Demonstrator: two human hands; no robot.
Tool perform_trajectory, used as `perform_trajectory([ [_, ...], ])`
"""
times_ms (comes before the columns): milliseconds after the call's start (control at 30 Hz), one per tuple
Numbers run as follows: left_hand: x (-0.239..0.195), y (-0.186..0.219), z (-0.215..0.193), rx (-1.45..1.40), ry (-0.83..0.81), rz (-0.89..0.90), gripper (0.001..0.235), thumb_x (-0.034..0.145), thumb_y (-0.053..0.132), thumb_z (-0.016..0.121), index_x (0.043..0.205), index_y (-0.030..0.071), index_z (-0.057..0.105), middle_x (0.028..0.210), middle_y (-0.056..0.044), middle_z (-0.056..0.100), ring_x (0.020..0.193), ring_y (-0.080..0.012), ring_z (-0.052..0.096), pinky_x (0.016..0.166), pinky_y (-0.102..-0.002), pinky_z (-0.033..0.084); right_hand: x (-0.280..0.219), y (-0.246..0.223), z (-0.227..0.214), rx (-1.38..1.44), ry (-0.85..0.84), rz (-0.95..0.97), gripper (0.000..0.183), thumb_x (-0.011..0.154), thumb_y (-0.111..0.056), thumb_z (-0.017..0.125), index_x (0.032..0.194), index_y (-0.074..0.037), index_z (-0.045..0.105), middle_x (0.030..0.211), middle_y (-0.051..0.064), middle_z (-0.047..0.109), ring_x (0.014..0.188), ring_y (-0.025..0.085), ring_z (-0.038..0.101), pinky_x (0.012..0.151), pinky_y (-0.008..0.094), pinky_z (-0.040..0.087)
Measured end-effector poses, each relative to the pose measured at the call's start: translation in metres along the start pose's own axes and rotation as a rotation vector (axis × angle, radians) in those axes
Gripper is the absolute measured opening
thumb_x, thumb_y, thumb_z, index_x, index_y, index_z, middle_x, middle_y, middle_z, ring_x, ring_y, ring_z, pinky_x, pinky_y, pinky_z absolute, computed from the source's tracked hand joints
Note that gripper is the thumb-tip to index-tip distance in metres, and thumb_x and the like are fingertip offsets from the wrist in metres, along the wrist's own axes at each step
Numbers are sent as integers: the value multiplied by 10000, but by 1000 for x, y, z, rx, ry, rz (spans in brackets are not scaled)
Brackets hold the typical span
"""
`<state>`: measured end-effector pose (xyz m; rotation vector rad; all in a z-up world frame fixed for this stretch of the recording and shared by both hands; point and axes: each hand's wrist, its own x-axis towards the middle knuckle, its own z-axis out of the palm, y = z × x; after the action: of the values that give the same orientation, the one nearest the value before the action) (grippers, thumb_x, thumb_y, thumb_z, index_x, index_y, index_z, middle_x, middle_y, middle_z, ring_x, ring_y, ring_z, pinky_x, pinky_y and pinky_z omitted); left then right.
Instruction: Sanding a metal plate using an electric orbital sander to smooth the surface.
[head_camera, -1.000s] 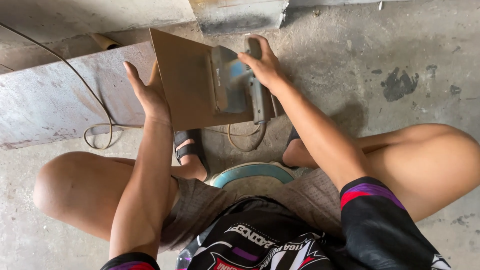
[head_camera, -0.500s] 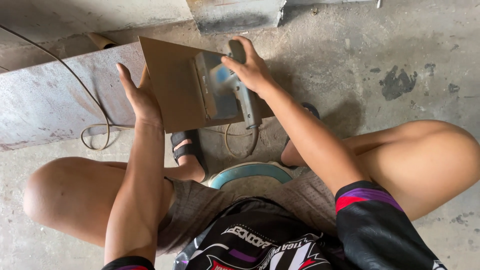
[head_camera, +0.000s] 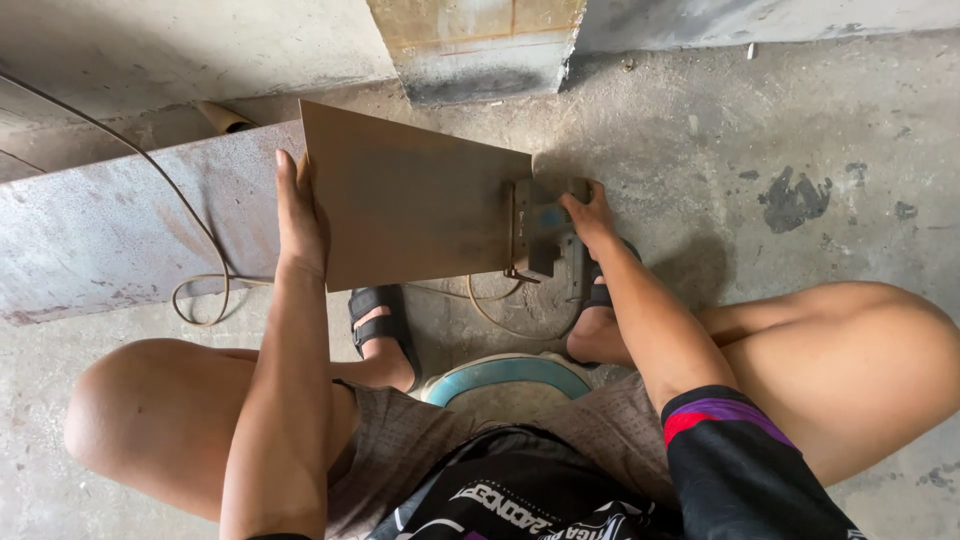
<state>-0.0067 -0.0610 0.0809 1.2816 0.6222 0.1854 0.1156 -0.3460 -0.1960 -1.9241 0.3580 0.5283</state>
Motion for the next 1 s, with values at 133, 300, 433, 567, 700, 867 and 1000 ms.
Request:
perform_trajectory([
  [133, 67, -76, -82, 304, 154, -60, 935, 973, 771, 343, 1615, 92, 322, 1677, -173, 292, 1563, -378, 123, 1304, -483, 2, -13, -6, 7, -38, 23, 18, 806, 836, -493, 709, 1507, -151, 423, 1418, 262, 514, 1278, 443, 552, 987, 536, 487],
  [300, 109, -97, -124, 614, 219, -191, 1183, 837, 989, 338, 1526, 36, 466, 1584, -150, 444, 1511, -328, 323, 1291, -467, 143, -37, -53, 47, -178, 34, -79, 810, 810, -469, 705, 1503, -167, 414, 1433, 235, 530, 1336, 418, 541, 1064, 527, 472],
  [433, 106, -111, -138, 536, 225, -191, 1075, 864, 900, 366, 1504, 46, 491, 1542, -142, 475, 1471, -313, 361, 1274, -455, 181, -75, -100, 79, -184, -73, -234, 782, 906, -514, 624, 1557, -224, 304, 1492, 304, 470, 1358, 484, 503, 1124, 568, 423],
  [567, 108, -122, -141, 347, 207, -167, 835, 924, 700, 427, 1456, 68, 547, 1448, -124, 545, 1382, -279, 447, 1236, -427, 266, -102, -140, 118, -148, -168, -446, 752, 953, -507, 598, 1563, -178, 307, 1406, 326, 541, 1308, 491, 565, 1068, 598, 475],
  [700, 97, -142, -134, 148, 161, -114, 601, 983, 500, 488, 1407, 90, 602, 1353, -106, 614, 1294, -246, 532, 1198, -400, 351, -128, -175, 135, -134, -208, -588, 747, 947, -540, 615, 1560, -214, 340, 1372, 303, 576, 1293, 475, 585, 1041, 585, 506],
  [867, 86, -181, -129, -63, 122, -99, 384, 1043, 300, 547, 1358, 111, 658, 1259, -89, 684, 1204, -213, 618, 1159, -374, 436, -108, -154, 133, -144, -194, -521, 795, 884, -566, 684, 1548, -251, 380, 1416, 275, 576, 1290, 466, 588, 1069, 589, 478],
  [1000, 53, -162, -106, 125, 111, -55, 352, 1064, 160, 512, 1392, 139, 636, 1310, -102, 705, 1263, -194, 623, 1188, -353, 433, -69, -98, 106, -279, -120, -385, 814, 830, -599, 720, 1530, -292, 438, 1444, 206, 585, 1306, 424, 574, 1103, 569, 447],
])
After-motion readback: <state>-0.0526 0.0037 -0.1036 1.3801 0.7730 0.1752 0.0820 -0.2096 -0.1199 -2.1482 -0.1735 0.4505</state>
